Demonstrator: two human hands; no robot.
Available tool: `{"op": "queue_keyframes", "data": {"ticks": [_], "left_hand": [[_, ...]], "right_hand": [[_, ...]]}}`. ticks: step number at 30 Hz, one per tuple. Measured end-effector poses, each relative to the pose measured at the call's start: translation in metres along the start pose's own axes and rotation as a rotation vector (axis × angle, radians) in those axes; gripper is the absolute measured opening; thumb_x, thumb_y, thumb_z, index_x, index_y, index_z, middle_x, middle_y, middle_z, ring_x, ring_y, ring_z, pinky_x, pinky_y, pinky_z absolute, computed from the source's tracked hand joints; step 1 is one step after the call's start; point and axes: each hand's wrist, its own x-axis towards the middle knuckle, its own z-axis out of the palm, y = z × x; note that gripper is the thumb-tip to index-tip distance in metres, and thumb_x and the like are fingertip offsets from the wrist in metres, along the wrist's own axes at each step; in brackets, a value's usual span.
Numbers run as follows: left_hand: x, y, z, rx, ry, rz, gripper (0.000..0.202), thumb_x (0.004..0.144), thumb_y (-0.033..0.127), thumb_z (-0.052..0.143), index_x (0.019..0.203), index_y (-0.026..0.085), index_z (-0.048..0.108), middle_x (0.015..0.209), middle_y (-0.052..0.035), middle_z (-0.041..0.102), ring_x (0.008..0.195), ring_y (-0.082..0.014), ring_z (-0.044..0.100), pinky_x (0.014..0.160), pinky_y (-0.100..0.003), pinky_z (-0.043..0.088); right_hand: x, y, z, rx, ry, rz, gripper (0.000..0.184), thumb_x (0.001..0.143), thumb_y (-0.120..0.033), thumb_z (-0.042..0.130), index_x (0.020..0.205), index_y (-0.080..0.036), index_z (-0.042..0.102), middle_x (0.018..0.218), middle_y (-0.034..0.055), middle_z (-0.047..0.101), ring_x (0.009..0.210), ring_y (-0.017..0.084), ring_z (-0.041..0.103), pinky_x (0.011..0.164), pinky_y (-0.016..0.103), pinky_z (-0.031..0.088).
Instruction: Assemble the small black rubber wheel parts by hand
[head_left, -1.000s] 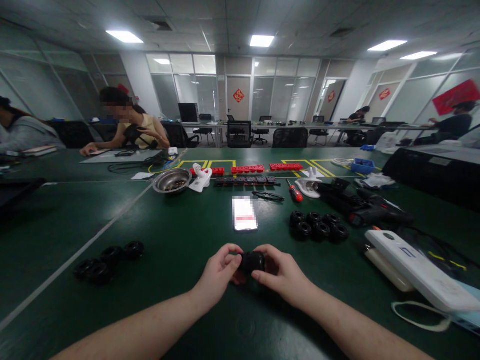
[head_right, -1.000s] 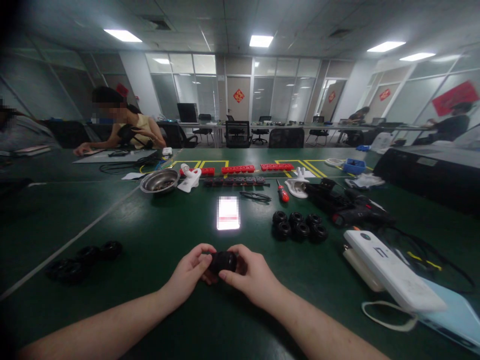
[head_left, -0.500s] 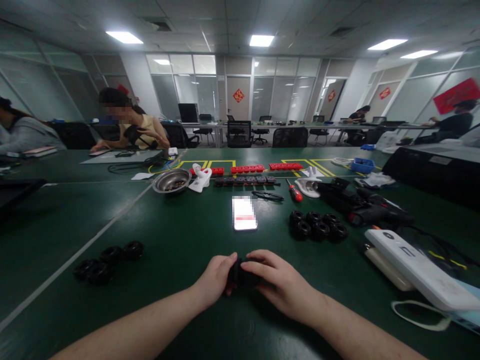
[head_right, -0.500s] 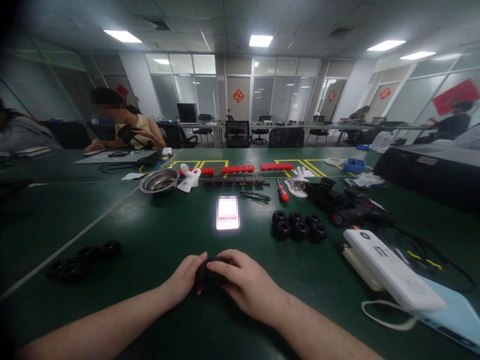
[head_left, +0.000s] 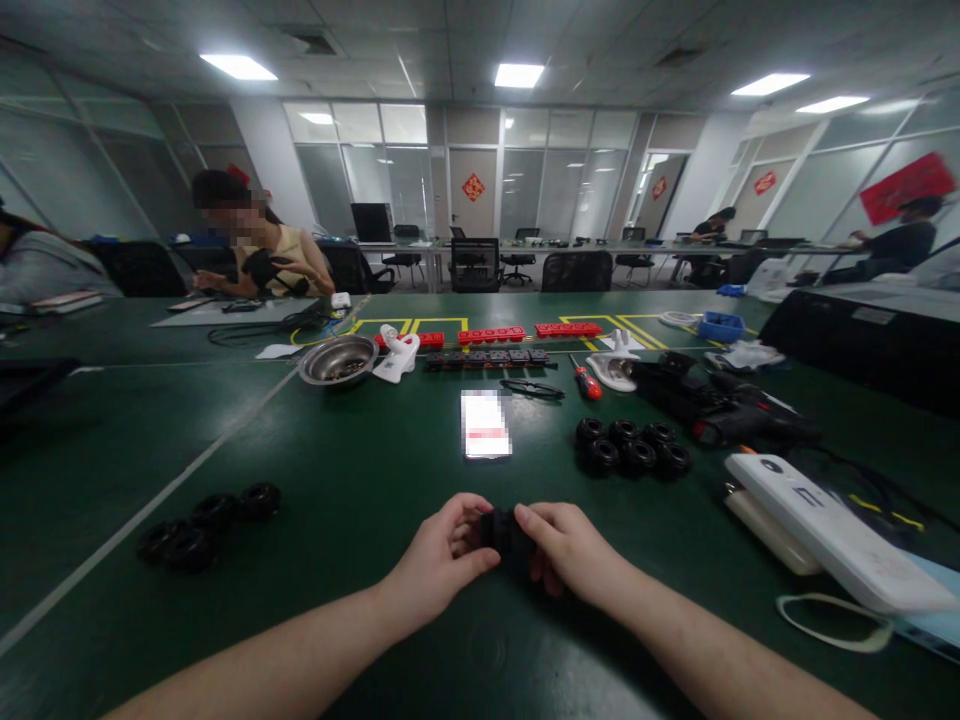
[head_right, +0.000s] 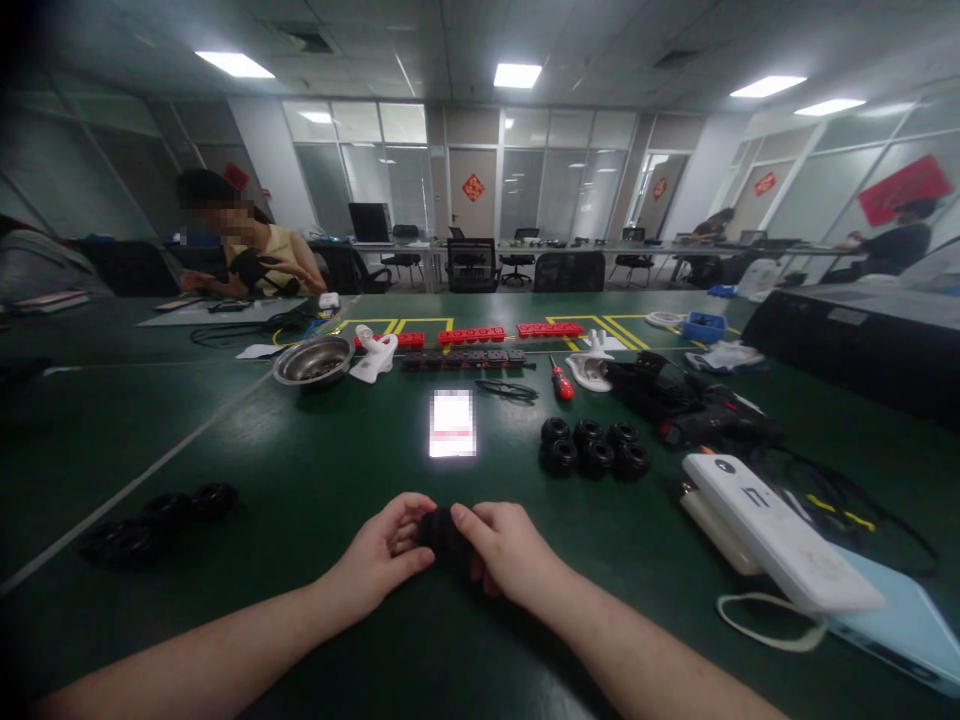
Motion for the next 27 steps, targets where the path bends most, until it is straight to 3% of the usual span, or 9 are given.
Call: {"op": "queue_keyframes", "data": {"ticks": [3, 5, 7, 9, 12, 16, 19, 22, 27], "left_hand": [[-0.001, 0.003, 0.001, 0.016, -0.013, -0.002, 0.037, 0.065, 0.016, 0.064, 0.098, 0.019, 0.046, 0.094, -0.0036, 0.055, 0.087, -0.0172, 0.055, 0.071, -0.027, 0.043], [0.000, 0.002, 0.001, -0.002, -0.016, -0.005, 0.036, 0.068, 0.024, 0.063, 0.099, 0.018, 0.046, 0.086, -0.0025, 0.056, 0.076, -0.0145, 0.056, 0.064, -0.025, 0.044], [0.002, -0.001, -0.001, -0.011, 0.022, -0.039, 0.030, 0.073, 0.041, 0.054, 0.090, 0.016, 0.048, 0.063, 0.0026, 0.054, 0.051, -0.0096, 0.051, 0.048, -0.020, 0.040], [0.004, -0.004, -0.003, 0.004, 0.067, -0.108, 0.041, 0.076, 0.055, 0.039, 0.072, 0.016, 0.047, 0.042, 0.0074, 0.042, 0.033, -0.0069, 0.038, 0.035, -0.018, 0.029], [0.006, -0.006, -0.005, 0.057, 0.076, -0.169, 0.053, 0.076, 0.062, 0.028, 0.054, 0.016, 0.044, 0.033, 0.0060, 0.037, 0.029, -0.0068, 0.035, 0.032, -0.018, 0.024], [0.004, -0.003, -0.005, 0.107, 0.032, -0.147, 0.059, 0.076, 0.061, 0.026, 0.046, 0.015, 0.046, 0.034, 0.0031, 0.039, 0.032, -0.0072, 0.038, 0.036, -0.019, 0.027], [0.003, -0.002, -0.003, 0.115, 0.010, -0.124, 0.061, 0.077, 0.061, 0.024, 0.046, 0.014, 0.046, 0.035, 0.0021, 0.041, 0.034, -0.0078, 0.041, 0.038, -0.019, 0.030], [0.004, -0.003, -0.002, 0.049, 0.059, -0.095, 0.051, 0.077, 0.060, 0.031, 0.065, 0.014, 0.050, 0.043, 0.0034, 0.048, 0.035, -0.0083, 0.045, 0.037, -0.018, 0.033], [0.005, -0.003, -0.003, -0.136, 0.165, -0.099, 0.041, 0.074, 0.055, 0.044, 0.087, 0.016, 0.045, 0.052, 0.0038, 0.055, 0.039, -0.0113, 0.054, 0.037, -0.018, 0.037]], "right_hand": [[-0.001, -0.001, -0.002, -0.043, 0.015, -0.050, 0.047, 0.083, -0.055, 0.030, 0.066, -0.014, 0.049, 0.046, -0.0032, 0.047, 0.031, 0.006, 0.040, 0.029, 0.016, 0.028], [-0.004, -0.004, -0.004, -0.116, 0.023, -0.155, 0.038, 0.084, -0.047, 0.036, 0.078, -0.014, 0.053, 0.054, -0.0011, 0.052, 0.040, 0.009, 0.047, 0.035, 0.018, 0.036], [-0.009, -0.009, -0.004, -0.258, 0.058, -0.380, 0.025, 0.080, -0.034, 0.049, 0.098, -0.016, 0.053, 0.078, 0.0042, 0.058, 0.066, 0.015, 0.057, 0.056, 0.025, 0.048], [-0.014, -0.012, -0.003, -0.431, 0.090, -0.644, 0.038, 0.076, -0.017, 0.053, 0.114, -0.021, 0.047, 0.106, 0.0080, 0.052, 0.095, 0.019, 0.051, 0.080, 0.033, 0.044], [-0.021, -0.016, -0.001, -0.601, 0.085, -0.854, 0.046, 0.077, -0.004, 0.042, 0.120, -0.023, 0.044, 0.119, 0.0097, 0.043, 0.109, 0.019, 0.041, 0.089, 0.035, 0.039], [-0.023, -0.014, 0.000, -0.641, 0.090, -0.887, 0.049, 0.077, -0.002, 0.037, 0.121, -0.022, 0.042, 0.119, 0.0102, 0.042, 0.109, 0.019, 0.041, 0.088, 0.034, 0.041], [-0.021, -0.010, 0.000, -0.602, 0.108, -0.873, 0.058, 0.074, -0.001, 0.039, 0.128, -0.022, 0.032, 0.121, 0.0102, 0.043, 0.110, 0.019, 0.042, 0.090, 0.036, 0.040], [-0.018, -0.006, 0.001, -0.524, 0.142, -0.835, 0.063, 0.073, -0.003, 0.045, 0.130, -0.021, 0.025, 0.119, 0.0098, 0.047, 0.109, 0.020, 0.044, 0.092, 0.038, 0.039], [-0.014, -0.007, 0.003, -0.417, 0.166, -0.747, 0.047, 0.072, -0.003, 0.047, 0.115, -0.023, 0.041, 0.113, 0.0066, 0.050, 0.103, 0.018, 0.048, 0.085, 0.032, 0.044]]}}
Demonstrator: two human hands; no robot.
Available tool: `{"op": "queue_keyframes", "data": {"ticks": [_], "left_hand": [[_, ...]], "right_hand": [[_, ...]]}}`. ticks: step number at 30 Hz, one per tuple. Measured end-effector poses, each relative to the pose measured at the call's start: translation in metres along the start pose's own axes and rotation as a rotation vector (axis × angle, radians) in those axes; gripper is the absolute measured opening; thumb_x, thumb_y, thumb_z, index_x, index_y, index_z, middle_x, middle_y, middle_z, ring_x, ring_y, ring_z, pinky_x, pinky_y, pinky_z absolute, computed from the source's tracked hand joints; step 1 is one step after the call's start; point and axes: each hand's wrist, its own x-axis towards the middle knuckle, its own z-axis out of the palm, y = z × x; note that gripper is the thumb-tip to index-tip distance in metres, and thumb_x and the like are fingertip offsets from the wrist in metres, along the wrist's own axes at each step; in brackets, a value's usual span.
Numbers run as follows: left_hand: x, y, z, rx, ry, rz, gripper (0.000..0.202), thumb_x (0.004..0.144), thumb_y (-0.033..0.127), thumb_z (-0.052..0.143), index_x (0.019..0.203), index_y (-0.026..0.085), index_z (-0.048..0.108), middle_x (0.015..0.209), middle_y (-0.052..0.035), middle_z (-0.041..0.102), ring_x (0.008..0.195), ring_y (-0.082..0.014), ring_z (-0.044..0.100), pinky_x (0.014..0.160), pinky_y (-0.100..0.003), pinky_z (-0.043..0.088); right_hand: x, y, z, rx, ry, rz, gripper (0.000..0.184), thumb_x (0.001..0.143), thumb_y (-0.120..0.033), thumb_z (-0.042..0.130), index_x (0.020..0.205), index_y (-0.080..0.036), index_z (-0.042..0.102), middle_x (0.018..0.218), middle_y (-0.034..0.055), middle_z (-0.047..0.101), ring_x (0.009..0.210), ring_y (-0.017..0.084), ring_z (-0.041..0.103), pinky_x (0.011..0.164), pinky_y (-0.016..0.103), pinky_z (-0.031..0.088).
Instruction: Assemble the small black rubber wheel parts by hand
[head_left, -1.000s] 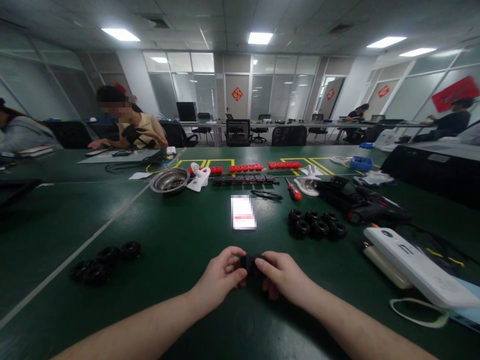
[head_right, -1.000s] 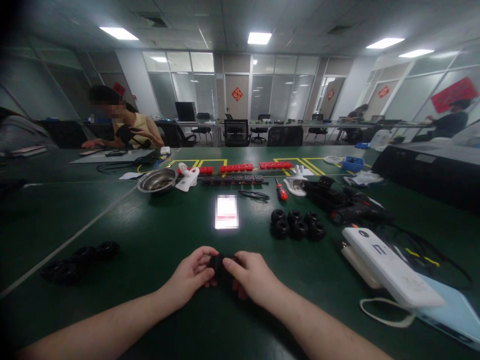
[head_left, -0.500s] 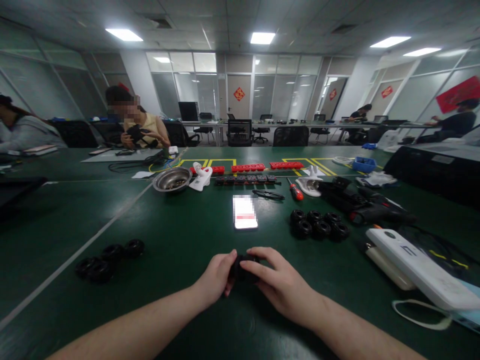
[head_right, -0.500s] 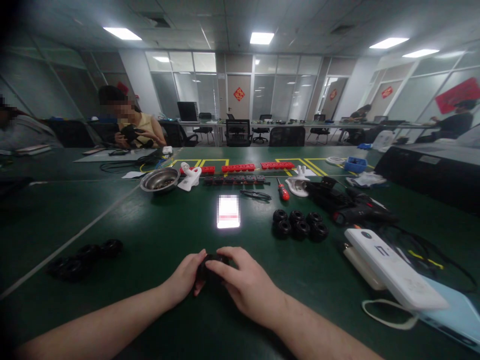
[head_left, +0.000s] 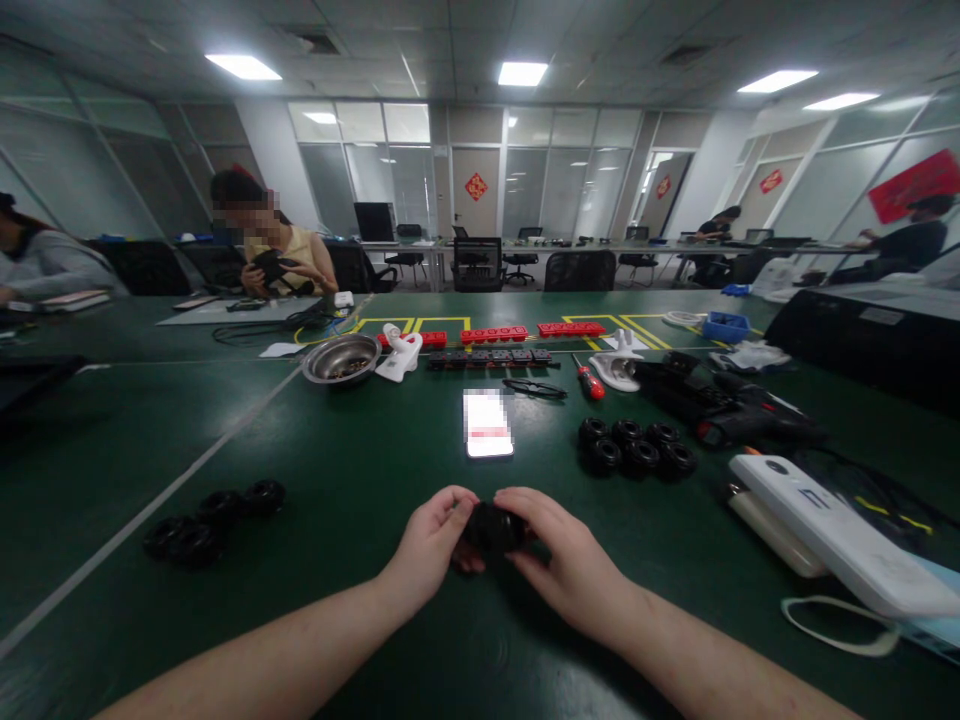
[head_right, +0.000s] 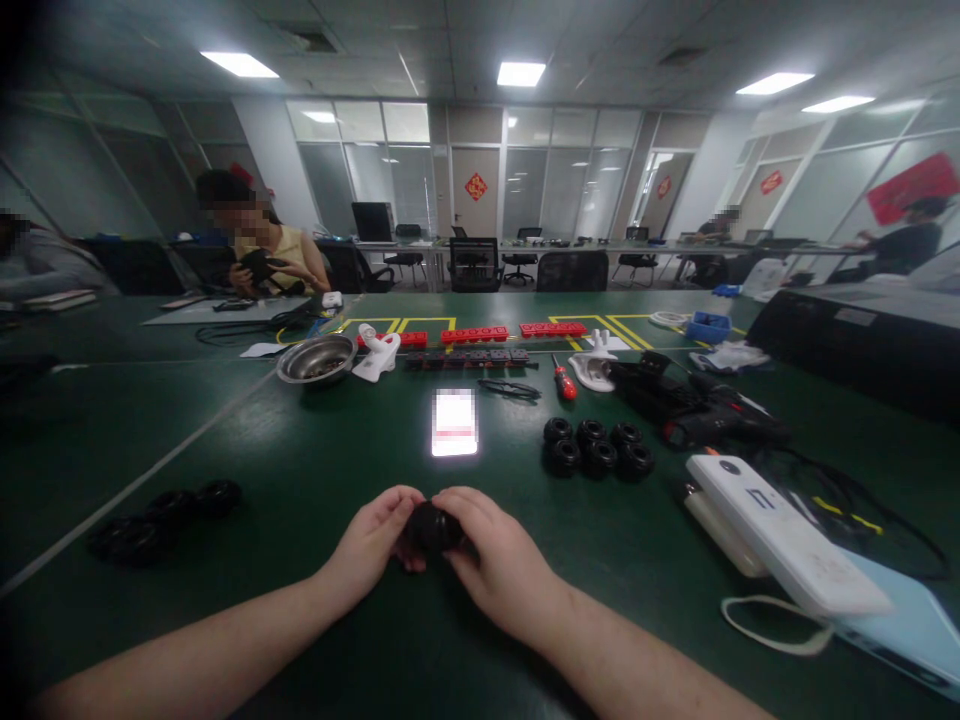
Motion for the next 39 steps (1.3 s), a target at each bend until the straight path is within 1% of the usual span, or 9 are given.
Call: {"op": "queue_keyframes", "data": {"ticks": [3, 7, 12, 15, 19, 24, 28, 33, 39], "left_hand": [[-0.003, 0.003, -0.001, -0.048, -0.084, 0.052, 0.044, 0.074, 0.045, 0.052, 0.103, 0.013, 0.047, 0.078, -0.0062, 0.064, 0.065, -0.0163, 0.063, 0.056, -0.025, 0.046], [-0.007, 0.003, 0.002, -0.014, -0.153, 0.150, 0.054, 0.071, 0.024, 0.061, 0.119, 0.018, 0.038, 0.106, -0.0099, 0.059, 0.090, -0.0200, 0.059, 0.078, -0.032, 0.044], [-0.005, -0.001, 0.002, 0.036, -0.092, 0.132, 0.040, 0.075, 0.025, 0.056, 0.111, 0.018, 0.039, 0.081, -0.0034, 0.063, 0.073, -0.0155, 0.060, 0.067, -0.028, 0.046], [-0.004, -0.001, 0.000, 0.107, -0.107, 0.089, 0.032, 0.074, 0.046, 0.052, 0.084, 0.015, 0.047, 0.056, 0.0029, 0.054, 0.048, -0.0108, 0.052, 0.045, -0.021, 0.041], [-0.005, 0.000, -0.001, 0.299, -0.079, 0.080, 0.054, 0.077, 0.061, 0.029, 0.053, 0.015, 0.044, 0.042, 0.0040, 0.041, 0.037, -0.0074, 0.040, 0.037, -0.018, 0.029], [-0.003, -0.003, 0.000, 0.204, -0.008, 0.098, 0.035, 0.079, 0.051, 0.040, 0.088, 0.018, 0.045, 0.052, 0.0067, 0.047, 0.040, -0.0083, 0.046, 0.036, -0.016, 0.031], [0.000, -0.007, -0.002, 0.110, 0.021, 0.103, 0.032, 0.078, 0.048, 0.044, 0.090, 0.019, 0.039, 0.052, 0.0058, 0.052, 0.041, -0.0110, 0.053, 0.038, -0.017, 0.034], [-0.010, 0.002, -0.001, 0.220, -0.080, 0.219, 0.044, 0.076, 0.032, 0.055, 0.113, 0.019, 0.035, 0.078, -0.0024, 0.065, 0.066, -0.0158, 0.062, 0.059, -0.025, 0.046], [-0.017, 0.008, 0.003, 0.384, -0.144, 0.258, 0.038, 0.081, 0.024, 0.046, 0.118, 0.018, 0.036, 0.079, -0.0035, 0.066, 0.075, -0.0176, 0.063, 0.068, -0.029, 0.046]], "right_hand": [[0.001, 0.002, -0.001, 0.032, 0.080, 0.109, 0.044, 0.071, -0.004, 0.050, 0.111, -0.022, 0.043, 0.106, 0.0061, 0.052, 0.091, 0.017, 0.053, 0.077, 0.031, 0.048], [0.001, 0.007, -0.001, 0.092, 0.109, 0.241, 0.045, 0.069, -0.008, 0.057, 0.110, -0.021, 0.043, 0.099, 0.0057, 0.054, 0.080, 0.016, 0.056, 0.070, 0.030, 0.049], [0.000, 0.008, -0.001, 0.101, 0.071, 0.283, 0.045, 0.069, -0.011, 0.059, 0.111, -0.019, 0.043, 0.097, 0.0062, 0.055, 0.078, 0.016, 0.056, 0.068, 0.031, 0.050], [-0.002, 0.005, 0.001, 0.038, 0.044, 0.121, 0.047, 0.068, -0.004, 0.052, 0.110, -0.020, 0.042, 0.106, 0.0074, 0.052, 0.092, 0.019, 0.053, 0.078, 0.033, 0.047], [-0.005, 0.000, 0.002, -0.028, -0.019, -0.093, 0.052, 0.065, 0.001, 0.046, 0.112, -0.021, 0.040, 0.115, 0.0089, 0.047, 0.108, 0.020, 0.045, 0.091, 0.035, 0.040], [-0.003, -0.003, 0.002, -0.029, -0.042, -0.070, 0.050, 0.067, 0.000, 0.046, 0.111, -0.021, 0.040, 0.111, 0.0087, 0.048, 0.104, 0.019, 0.047, 0.089, 0.035, 0.041], [0.000, -0.003, 0.003, 0.012, -0.014, 0.055, 0.043, 0.067, -0.002, 0.051, 0.104, -0.020, 0.044, 0.100, 0.0053, 0.052, 0.090, 0.017, 0.052, 0.077, 0.030, 0.045], [0.001, 0.000, 0.000, 0.078, 0.016, 0.336, 0.039, 0.065, -0.018, 0.064, 0.099, -0.019, 0.045, 0.084, 0.0021, 0.054, 0.067, 0.014, 0.053, 0.058, 0.025, 0.045], [0.002, 0.003, -0.004, 0.083, -0.011, 0.364, 0.032, 0.069, -0.029, 0.064, 0.094, -0.017, 0.048, 0.075, 0.0006, 0.055, 0.062, 0.013, 0.052, 0.053, 0.023, 0.043]]}}
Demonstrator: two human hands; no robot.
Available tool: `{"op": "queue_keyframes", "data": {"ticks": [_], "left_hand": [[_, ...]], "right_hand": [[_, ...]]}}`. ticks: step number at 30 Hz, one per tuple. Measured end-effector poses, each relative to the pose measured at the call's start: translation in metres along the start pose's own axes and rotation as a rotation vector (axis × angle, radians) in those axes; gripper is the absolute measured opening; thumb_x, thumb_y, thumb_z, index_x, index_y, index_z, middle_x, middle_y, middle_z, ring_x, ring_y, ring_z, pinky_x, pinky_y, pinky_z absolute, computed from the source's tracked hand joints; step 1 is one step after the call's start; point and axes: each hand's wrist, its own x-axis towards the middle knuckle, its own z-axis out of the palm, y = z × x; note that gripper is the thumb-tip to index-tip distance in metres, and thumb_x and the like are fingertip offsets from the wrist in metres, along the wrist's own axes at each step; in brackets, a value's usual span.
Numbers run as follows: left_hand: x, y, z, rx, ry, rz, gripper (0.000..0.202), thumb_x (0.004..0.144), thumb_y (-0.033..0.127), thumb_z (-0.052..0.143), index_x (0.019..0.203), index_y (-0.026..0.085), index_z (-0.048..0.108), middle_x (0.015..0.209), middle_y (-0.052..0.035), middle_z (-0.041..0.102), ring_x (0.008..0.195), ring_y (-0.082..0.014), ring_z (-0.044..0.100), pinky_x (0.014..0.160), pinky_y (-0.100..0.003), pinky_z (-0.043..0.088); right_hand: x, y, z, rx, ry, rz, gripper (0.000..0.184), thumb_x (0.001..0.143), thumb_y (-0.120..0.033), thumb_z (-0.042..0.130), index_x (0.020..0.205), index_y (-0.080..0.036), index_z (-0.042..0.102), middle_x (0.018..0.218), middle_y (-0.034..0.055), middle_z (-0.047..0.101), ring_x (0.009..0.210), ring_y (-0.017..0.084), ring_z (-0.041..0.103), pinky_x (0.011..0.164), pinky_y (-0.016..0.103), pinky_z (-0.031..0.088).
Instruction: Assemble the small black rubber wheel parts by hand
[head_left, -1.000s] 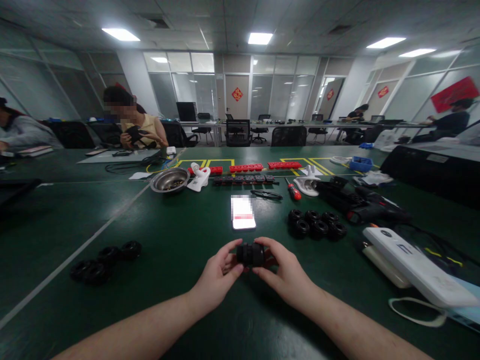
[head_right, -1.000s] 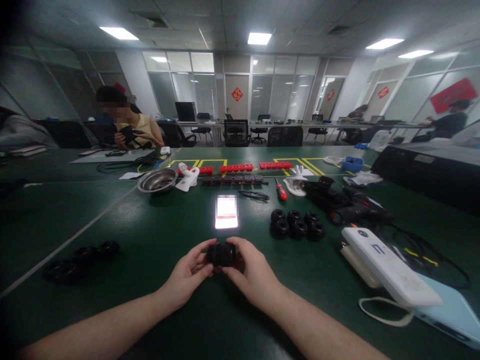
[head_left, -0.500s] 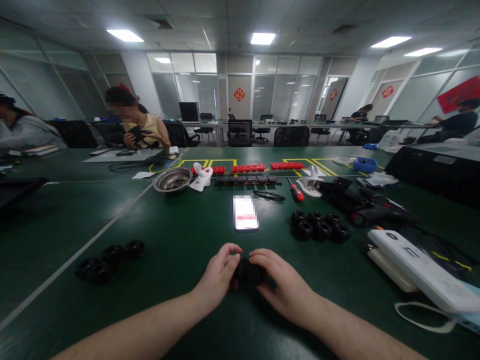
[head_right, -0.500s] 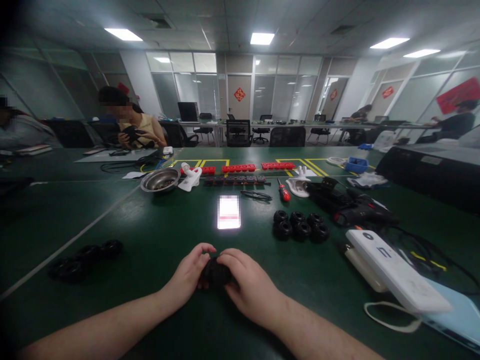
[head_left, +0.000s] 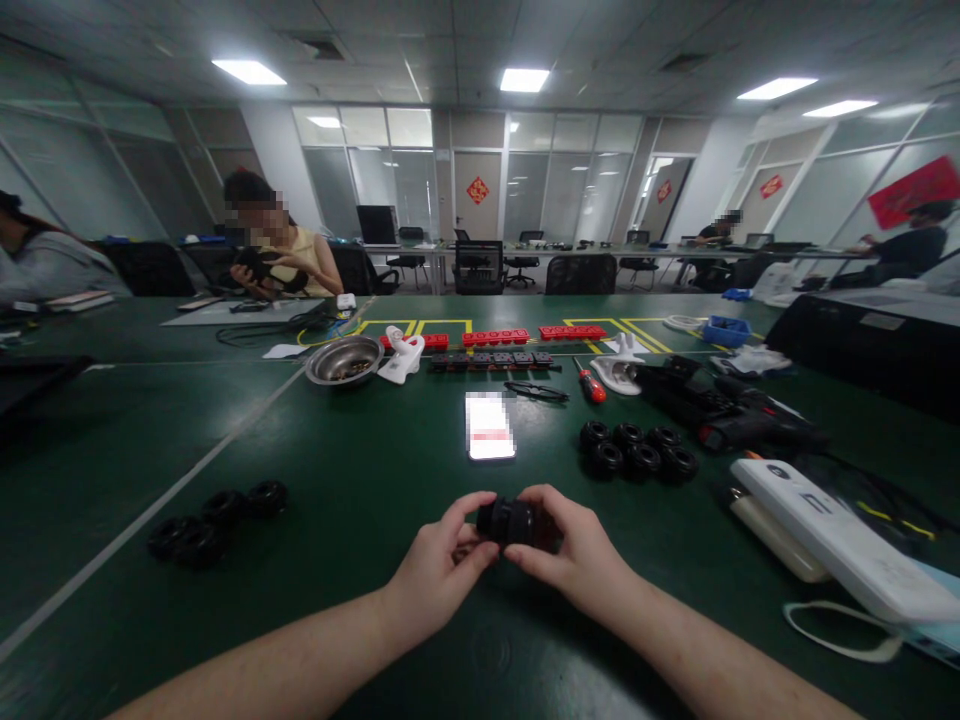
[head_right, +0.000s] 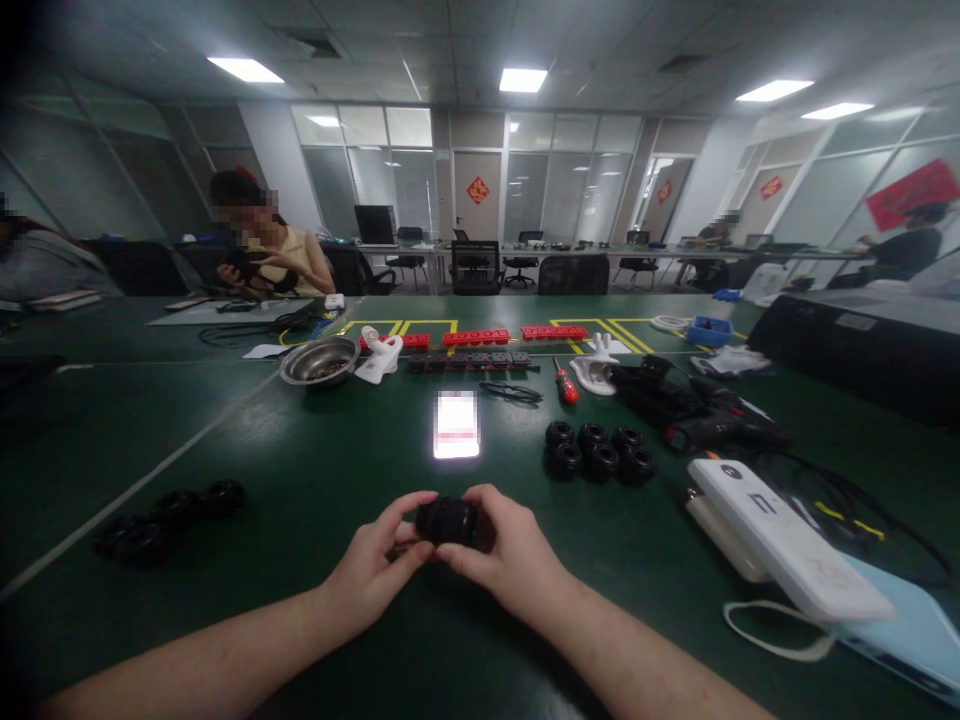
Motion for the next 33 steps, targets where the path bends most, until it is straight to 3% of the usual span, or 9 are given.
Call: {"op": "queue_keyframes", "data": {"ticks": [8, 10, 13, 15, 17, 19, 21, 24, 33], "left_hand": [[0.006, -0.008, -0.002, -0.166, 0.087, -0.085, 0.032, 0.083, 0.038, 0.043, 0.103, 0.013, 0.043, 0.057, -0.0005, 0.062, 0.061, -0.0177, 0.062, 0.063, -0.029, 0.046], [0.005, -0.008, -0.003, -0.159, 0.102, -0.093, 0.032, 0.082, 0.039, 0.043, 0.101, 0.014, 0.045, 0.054, 0.0006, 0.060, 0.058, -0.0171, 0.061, 0.060, -0.028, 0.045], [0.003, -0.005, -0.003, -0.112, 0.071, -0.072, 0.032, 0.080, 0.038, 0.047, 0.103, 0.015, 0.045, 0.063, -0.0016, 0.064, 0.062, -0.0168, 0.061, 0.058, -0.025, 0.043], [0.002, -0.003, -0.002, -0.087, 0.024, -0.071, 0.032, 0.079, 0.035, 0.050, 0.105, 0.017, 0.046, 0.069, -0.0023, 0.066, 0.065, -0.0167, 0.061, 0.057, -0.024, 0.041], [0.003, -0.003, -0.001, -0.082, 0.006, -0.097, 0.029, 0.080, 0.032, 0.050, 0.105, 0.018, 0.046, 0.072, -0.0021, 0.066, 0.068, -0.0167, 0.061, 0.058, -0.024, 0.041], [0.004, -0.004, -0.001, -0.084, 0.040, -0.113, 0.028, 0.080, 0.030, 0.049, 0.105, 0.018, 0.046, 0.072, -0.0020, 0.065, 0.072, -0.0169, 0.061, 0.063, -0.025, 0.042], [0.006, -0.006, 0.000, -0.107, 0.080, -0.104, 0.029, 0.081, 0.031, 0.047, 0.106, 0.017, 0.045, 0.070, -0.0022, 0.065, 0.071, -0.0172, 0.061, 0.065, -0.027, 0.043], [0.006, -0.008, 0.000, -0.182, 0.095, -0.077, 0.033, 0.081, 0.037, 0.046, 0.106, 0.015, 0.041, 0.067, -0.0021, 0.063, 0.069, -0.0178, 0.061, 0.065, -0.029, 0.044], [0.003, -0.005, 0.000, -0.288, 0.000, -0.019, 0.044, 0.078, 0.029, 0.053, 0.116, 0.017, 0.035, 0.087, -0.0065, 0.064, 0.085, -0.0191, 0.060, 0.076, -0.030, 0.044]], "right_hand": [[-0.002, -0.002, -0.003, -0.087, 0.026, -0.413, 0.040, 0.073, -0.005, 0.048, 0.110, -0.021, 0.044, 0.111, 0.0089, 0.048, 0.104, 0.019, 0.047, 0.088, 0.035, 0.041], [-0.003, -0.002, -0.001, -0.072, 0.025, -0.330, 0.039, 0.073, -0.011, 0.053, 0.110, -0.021, 0.045, 0.106, 0.0082, 0.051, 0.096, 0.020, 0.051, 0.082, 0.034, 0.044], [-0.001, 0.001, 0.003, 0.112, -0.052, 0.003, 0.034, 0.077, -0.031, 0.052, 0.108, -0.019, 0.044, 0.077, 0.0030, 0.057, 0.060, 0.015, 0.056, 0.051, 0.027, 0.048], [0.002, 0.004, 0.007, 0.288, -0.147, 0.238, 0.035, 0.083, -0.043, 0.037, 0.106, -0.017, 0.042, 0.057, -0.0025, 0.053, 0.038, 0.011, 0.047, 0.032, 0.020, 0.038], [0.004, 0.007, 0.009, 0.356, -0.201, 0.338, 0.040, 0.086, -0.047, 0.025, 0.104, -0.016, 0.042, 0.048, -0.0051, 0.048, 0.030, 0.009, 0.041, 0.026, 0.018, 0.031], [0.004, 0.006, 0.009, 0.263, -0.143, 0.211, 0.033, 0.085, -0.041, 0.034, 0.105, -0.017, 0.044, 0.059, -0.0011, 0.054, 0.041, 0.011, 0.050, 0.034, 0.021, 0.041], [0.001, 0.003, 0.006, 0.093, -0.034, -0.073, 0.028, 0.079, -0.023, 0.047, 0.106, -0.019, 0.046, 0.088, 0.0061, 0.056, 0.074, 0.016, 0.058, 0.061, 0.030, 0.050], [-0.003, 0.000, 0.003, -0.071, 0.065, -0.380, 0.039, 0.073, -0.005, 0.046, 0.108, -0.022, 0.045, 0.115, 0.0090, 0.044, 0.107, 0.020, 0.045, 0.088, 0.036, 0.041], [-0.005, 0.003, 0.003, -0.044, 0.105, -0.381, 0.048, 0.074, -0.006, 0.047, 0.117, -0.023, 0.035, 0.116, 0.0095, 0.044, 0.107, 0.021, 0.044, 0.084, 0.037, 0.043]]}}
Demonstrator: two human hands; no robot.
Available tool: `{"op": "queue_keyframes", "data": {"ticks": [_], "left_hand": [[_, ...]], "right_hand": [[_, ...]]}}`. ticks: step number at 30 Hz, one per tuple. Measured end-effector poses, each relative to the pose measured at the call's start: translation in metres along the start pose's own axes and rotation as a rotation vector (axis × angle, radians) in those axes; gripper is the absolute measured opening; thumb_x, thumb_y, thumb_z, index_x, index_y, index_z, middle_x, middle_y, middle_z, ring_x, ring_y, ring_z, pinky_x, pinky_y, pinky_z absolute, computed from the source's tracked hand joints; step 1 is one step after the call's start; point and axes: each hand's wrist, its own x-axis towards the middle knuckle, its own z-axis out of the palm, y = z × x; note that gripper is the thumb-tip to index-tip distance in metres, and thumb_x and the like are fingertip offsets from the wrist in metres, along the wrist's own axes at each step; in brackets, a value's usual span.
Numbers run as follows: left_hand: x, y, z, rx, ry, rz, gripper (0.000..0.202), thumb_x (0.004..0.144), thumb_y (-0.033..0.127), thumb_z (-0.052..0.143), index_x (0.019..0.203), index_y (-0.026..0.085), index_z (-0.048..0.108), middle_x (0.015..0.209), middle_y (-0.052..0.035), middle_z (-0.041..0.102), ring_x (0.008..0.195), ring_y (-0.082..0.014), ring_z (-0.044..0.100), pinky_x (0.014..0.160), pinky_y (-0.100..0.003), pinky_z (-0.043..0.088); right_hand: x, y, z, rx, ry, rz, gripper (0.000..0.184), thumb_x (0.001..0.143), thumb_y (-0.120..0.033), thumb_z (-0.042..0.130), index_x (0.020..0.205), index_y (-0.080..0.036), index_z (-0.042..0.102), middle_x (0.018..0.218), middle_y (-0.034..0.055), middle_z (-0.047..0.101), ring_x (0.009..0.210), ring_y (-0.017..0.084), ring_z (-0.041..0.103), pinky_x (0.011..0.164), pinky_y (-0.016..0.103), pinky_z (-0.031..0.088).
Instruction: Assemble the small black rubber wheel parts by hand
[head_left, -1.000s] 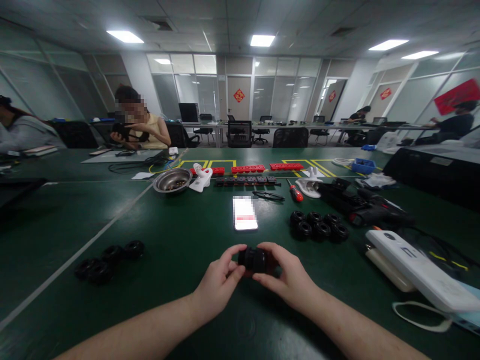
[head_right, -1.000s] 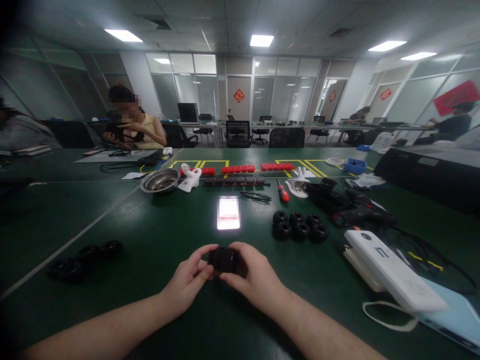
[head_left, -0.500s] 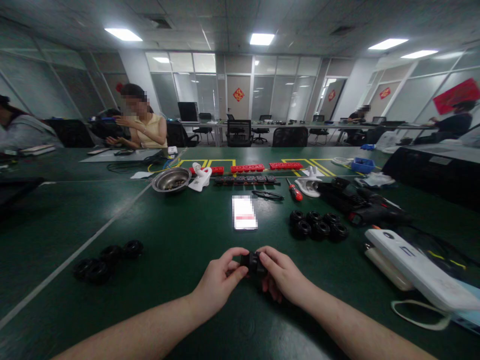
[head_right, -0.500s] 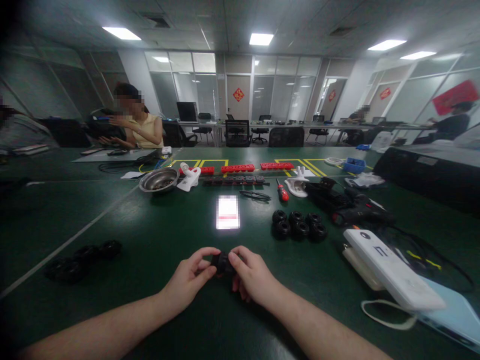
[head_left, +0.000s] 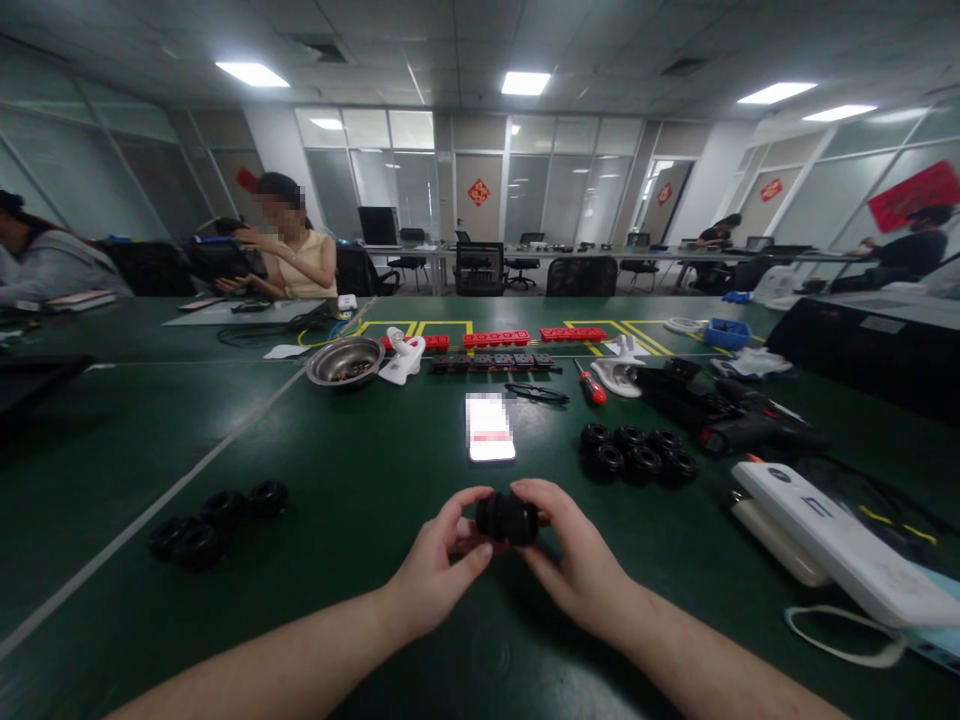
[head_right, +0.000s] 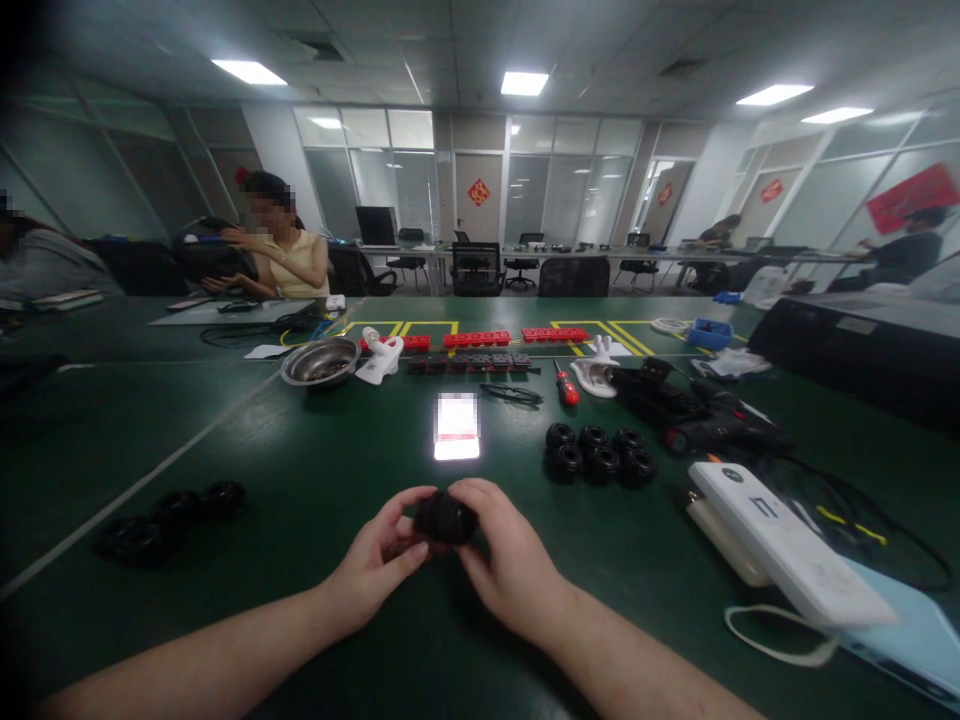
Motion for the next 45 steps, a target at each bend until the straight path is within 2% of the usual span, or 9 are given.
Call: {"op": "queue_keyframes", "data": {"ticks": [3, 9, 17, 25, 29, 31, 36, 40, 45], "left_hand": [[0.000, -0.003, 0.000, 0.072, 0.028, -0.028, 0.043, 0.077, 0.032, 0.054, 0.114, 0.016, 0.039, 0.072, -0.0033, 0.064, 0.069, -0.0161, 0.061, 0.065, -0.026, 0.045], [0.004, -0.009, -0.003, 0.187, 0.051, -0.158, 0.049, 0.079, 0.057, 0.034, 0.057, 0.015, 0.046, 0.039, 0.0050, 0.042, 0.035, -0.0074, 0.040, 0.039, -0.019, 0.030], [0.001, -0.003, -0.001, 0.005, 0.047, 0.023, 0.038, 0.074, 0.032, 0.059, 0.107, 0.018, 0.046, 0.094, -0.0076, 0.060, 0.081, -0.0176, 0.058, 0.065, -0.025, 0.046], [0.004, -0.008, 0.001, 0.034, 0.072, 0.012, 0.044, 0.075, 0.015, 0.054, 0.117, 0.020, 0.041, 0.104, -0.0084, 0.059, 0.095, -0.0206, 0.056, 0.081, -0.033, 0.044], [0.004, -0.006, 0.001, 0.076, 0.065, -0.009, 0.037, 0.076, 0.016, 0.053, 0.112, 0.019, 0.045, 0.100, -0.0076, 0.060, 0.092, -0.0200, 0.057, 0.080, -0.032, 0.045], [0.003, -0.004, 0.001, 0.130, 0.051, -0.012, 0.035, 0.075, 0.015, 0.053, 0.110, 0.019, 0.048, 0.100, -0.0070, 0.060, 0.091, -0.0192, 0.057, 0.079, -0.031, 0.045], [0.001, -0.001, 0.000, 0.296, 0.027, 0.021, 0.034, 0.074, 0.015, 0.054, 0.108, 0.021, 0.053, 0.096, -0.0047, 0.061, 0.083, -0.0170, 0.057, 0.073, -0.029, 0.045], [0.002, 0.000, 0.000, 0.304, 0.036, 0.012, 0.034, 0.072, 0.015, 0.056, 0.106, 0.021, 0.055, 0.096, -0.0042, 0.061, 0.084, -0.0176, 0.057, 0.074, -0.029, 0.044], [0.007, -0.004, 0.000, 0.045, 0.115, -0.107, 0.030, 0.078, 0.029, 0.051, 0.105, 0.016, 0.047, 0.084, -0.0054, 0.062, 0.073, -0.0165, 0.060, 0.063, -0.027, 0.044]], "right_hand": [[0.002, -0.001, -0.003, 0.087, 0.004, 0.153, 0.054, 0.074, -0.014, 0.055, 0.122, -0.023, 0.031, 0.105, 0.0076, 0.050, 0.091, 0.019, 0.053, 0.074, 0.033, 0.047], [0.004, 0.001, 0.001, 0.213, -0.193, 0.459, 0.042, 0.084, -0.032, 0.044, 0.123, -0.019, 0.034, 0.060, -0.0037, 0.051, 0.048, 0.011, 0.049, 0.045, 0.022, 0.041], [0.001, 0.001, -0.005, -0.049, -0.011, -0.041, 0.037, 0.076, -0.007, 0.047, 0.110, -0.024, 0.046, 0.121, 0.0092, 0.043, 0.110, 0.021, 0.044, 0.089, 0.037, 0.041], [0.004, -0.005, -0.006, -0.066, -0.055, -0.034, 0.039, 0.077, -0.006, 0.045, 0.111, -0.025, 0.049, 0.125, 0.0093, 0.037, 0.113, 0.022, 0.041, 0.091, 0.037, 0.041], [0.008, -0.003, -0.007, 0.138, -0.072, 0.315, 0.047, 0.078, -0.027, 0.052, 0.122, -0.023, 0.037, 0.089, 0.0063, 0.057, 0.071, 0.016, 0.059, 0.058, 0.028, 0.051], [0.009, 0.000, -0.004, 0.308, -0.098, 0.593, 0.052, 0.082, -0.043, 0.042, 0.126, -0.020, 0.028, 0.059, -0.0017, 0.055, 0.040, 0.012, 0.051, 0.035, 0.021, 0.042], [0.009, 0.005, 0.003, 0.509, -0.201, 0.868, 0.060, 0.083, -0.056, 0.020, 0.125, -0.014, 0.031, 0.037, -0.0065, 0.046, 0.025, 0.010, 0.040, 0.026, 0.016, 0.029], [0.010, 0.007, 0.003, 0.448, -0.187, 0.839, 0.053, 0.084, -0.051, 0.025, 0.121, -0.015, 0.036, 0.045, -0.0049, 0.048, 0.030, 0.009, 0.042, 0.029, 0.018, 0.032], [0.007, 0.002, 0.003, 0.353, -0.017, 0.425, 0.061, 0.066, -0.014, 0.058, 0.121, -0.024, 0.035, 0.108, 0.0066, 0.047, 0.087, 0.017, 0.053, 0.065, 0.027, 0.049]]}}
